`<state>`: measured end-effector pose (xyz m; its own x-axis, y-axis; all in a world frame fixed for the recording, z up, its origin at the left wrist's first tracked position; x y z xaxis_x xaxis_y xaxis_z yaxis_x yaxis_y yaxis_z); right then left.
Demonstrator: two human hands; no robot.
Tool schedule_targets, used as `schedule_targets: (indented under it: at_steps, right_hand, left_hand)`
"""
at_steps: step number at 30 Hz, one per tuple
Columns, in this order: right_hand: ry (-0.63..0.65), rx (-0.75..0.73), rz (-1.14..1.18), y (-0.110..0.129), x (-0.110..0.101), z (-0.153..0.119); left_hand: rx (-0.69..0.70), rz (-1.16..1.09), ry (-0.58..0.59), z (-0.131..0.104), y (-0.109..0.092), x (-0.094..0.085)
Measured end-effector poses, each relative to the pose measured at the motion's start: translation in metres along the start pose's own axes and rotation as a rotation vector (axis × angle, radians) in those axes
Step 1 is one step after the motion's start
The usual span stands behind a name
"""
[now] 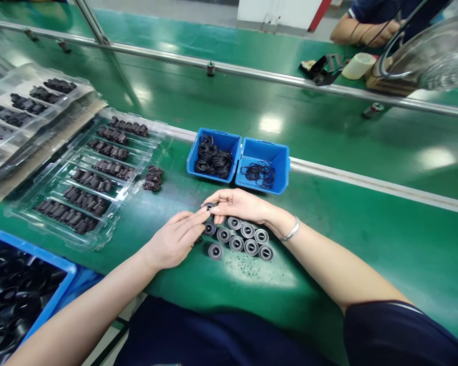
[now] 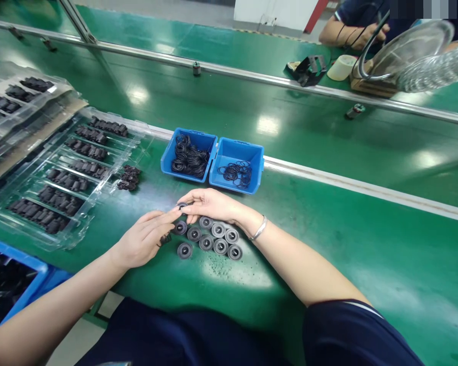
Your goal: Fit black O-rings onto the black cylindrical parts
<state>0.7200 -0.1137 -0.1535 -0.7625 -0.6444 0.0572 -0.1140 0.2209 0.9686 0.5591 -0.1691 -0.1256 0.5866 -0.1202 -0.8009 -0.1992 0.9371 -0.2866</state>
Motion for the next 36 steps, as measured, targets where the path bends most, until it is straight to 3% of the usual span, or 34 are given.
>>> schedule_targets:
  at_steps: [11,21,24,28,30,33,36]
  right_hand:
    - [-0.013,-0.010,-0.120,0.004,0.002,-0.002]
    - [-0.031,-0.053,-0.104,0.005,-0.003,-0.006]
    - [-0.023,-0.055,-0.338,0.016,-0.015,-0.023]
    - [0.126,-0.119,-0.683,0.029,-0.018,-0.043]
    - [0.094,-0.148,-0.746,0.031,-0.020,-0.044]
    - [-0.029,-0.165,-0.763,0.029,-0.021,-0.037]
    - [-0.215,-0.226,-0.727,0.036,-0.022,-0.032]
  left_hand:
    - [-0.052,-0.020,-0.063,-0.002,0.006,-0.003]
    - [0.027,0.121,0.029,0.000,0.000,0.000]
    - [-0.008,0.108,0.003,-0.001,0.003,-0.002]
    - [-0.030,0.066,-0.044,-0.003,0.008,-0.006]
    - [-0.108,0.046,-0.149,-0.002,0.012,-0.016]
    - [-0.334,0.011,-0.329,0.002,0.020,-0.034]
    - [-0.580,-0.159,-0.403,0.008,0.024,-0.040]
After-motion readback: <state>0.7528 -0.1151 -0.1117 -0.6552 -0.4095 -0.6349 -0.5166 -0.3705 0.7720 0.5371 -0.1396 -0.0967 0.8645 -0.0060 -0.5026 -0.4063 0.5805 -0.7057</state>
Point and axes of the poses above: each hand's wrist, its own z-axis towards the middle knuckle, its own x-axis out of the palm, y = z × x, the point moved 6 cm from there along z, towards the middle knuckle, and after that the axes turned 7 degrees about -z, right-handed, at the moved point
